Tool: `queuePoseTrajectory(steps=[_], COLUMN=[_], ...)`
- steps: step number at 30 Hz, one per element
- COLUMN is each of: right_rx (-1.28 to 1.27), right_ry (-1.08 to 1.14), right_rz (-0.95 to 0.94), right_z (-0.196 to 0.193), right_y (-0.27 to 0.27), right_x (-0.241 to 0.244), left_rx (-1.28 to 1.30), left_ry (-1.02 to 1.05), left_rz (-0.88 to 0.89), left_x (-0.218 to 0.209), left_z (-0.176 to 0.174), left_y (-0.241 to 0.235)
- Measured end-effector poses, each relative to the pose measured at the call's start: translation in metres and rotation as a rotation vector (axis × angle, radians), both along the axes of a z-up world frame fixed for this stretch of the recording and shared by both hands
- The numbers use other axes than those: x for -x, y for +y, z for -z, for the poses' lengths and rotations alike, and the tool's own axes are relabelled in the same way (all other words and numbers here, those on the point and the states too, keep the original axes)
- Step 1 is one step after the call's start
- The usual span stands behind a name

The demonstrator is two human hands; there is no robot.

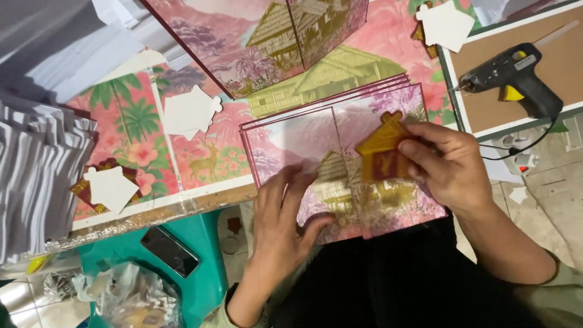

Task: The person uses a hot glue gun to apply adhesive to the center of pink cards featuring a house illustration. They then pick up gold, house-shaped embellishments and press them onto the glued areas. The person repeats this process for multiple cards, stacking the finished items on the table.

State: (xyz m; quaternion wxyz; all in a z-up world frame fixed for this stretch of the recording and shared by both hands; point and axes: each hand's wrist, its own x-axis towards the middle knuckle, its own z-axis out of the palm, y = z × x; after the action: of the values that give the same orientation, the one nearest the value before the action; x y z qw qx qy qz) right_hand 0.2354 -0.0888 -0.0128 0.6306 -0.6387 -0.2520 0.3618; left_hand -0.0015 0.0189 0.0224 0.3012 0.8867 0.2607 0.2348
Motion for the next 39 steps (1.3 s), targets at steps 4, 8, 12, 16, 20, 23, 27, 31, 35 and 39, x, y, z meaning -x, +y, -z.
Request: queuePoseTrajectory(steps=[4,8,12,16,20,23,27,31,35,39], right_rx=[0.001,0.019,0.063,-0.006,0.044,0.043,0.051,-0.016,-0.071,-0.031], right_ry=[0.041,-0.231,-0.436,-0.482,-0.577,-0.637,-0.677,-0.855,-0.678,-0.871], right_rz=[-0.063,-0.283,-0.333,-0.364,-0.340,-0.329,-0.334,-0.395,-0.452,-0.223], right_z=[-0.005,-0.034,-0.031,-0.026,-0.034,-0.032,-0.035,-0.039,-0.044,-0.058], right_y=[-0.001,0.009,0.006,0.009,0.016,0.016,0.018,0.023,0.024,0.048], right_x=[0.005,0.024,0.034,0.037,0.041,0.040,0.042,0.042,0.020,-0.020], left_rx=[-0.070,-0.202,-0.488,-0.575,-0.553,-0.574,-0.607,-0.632,-0.333,-0.356], left_ry=[0.076,0.183,0.389,0.450,0.408,0.424,0.457,0.516,0.192,0.126], left_rz=[0.007,0.029,0.063,0.096,0.104,0.086,0.066,0.045,0.130,-0.227], left_x=[0.002,0.005,0.005,0.004,0.003,0.001,0.000,-0.002,0.006,0.024], left_z=[0.008,0.017,0.022,0.020,0.018,0.016,0.015,0.011,0.011,0.026], left_y=[-0.005,-0.011,-0.013,-0.013,-0.012,-0.012,-0.012,-0.014,0.029,0.111])
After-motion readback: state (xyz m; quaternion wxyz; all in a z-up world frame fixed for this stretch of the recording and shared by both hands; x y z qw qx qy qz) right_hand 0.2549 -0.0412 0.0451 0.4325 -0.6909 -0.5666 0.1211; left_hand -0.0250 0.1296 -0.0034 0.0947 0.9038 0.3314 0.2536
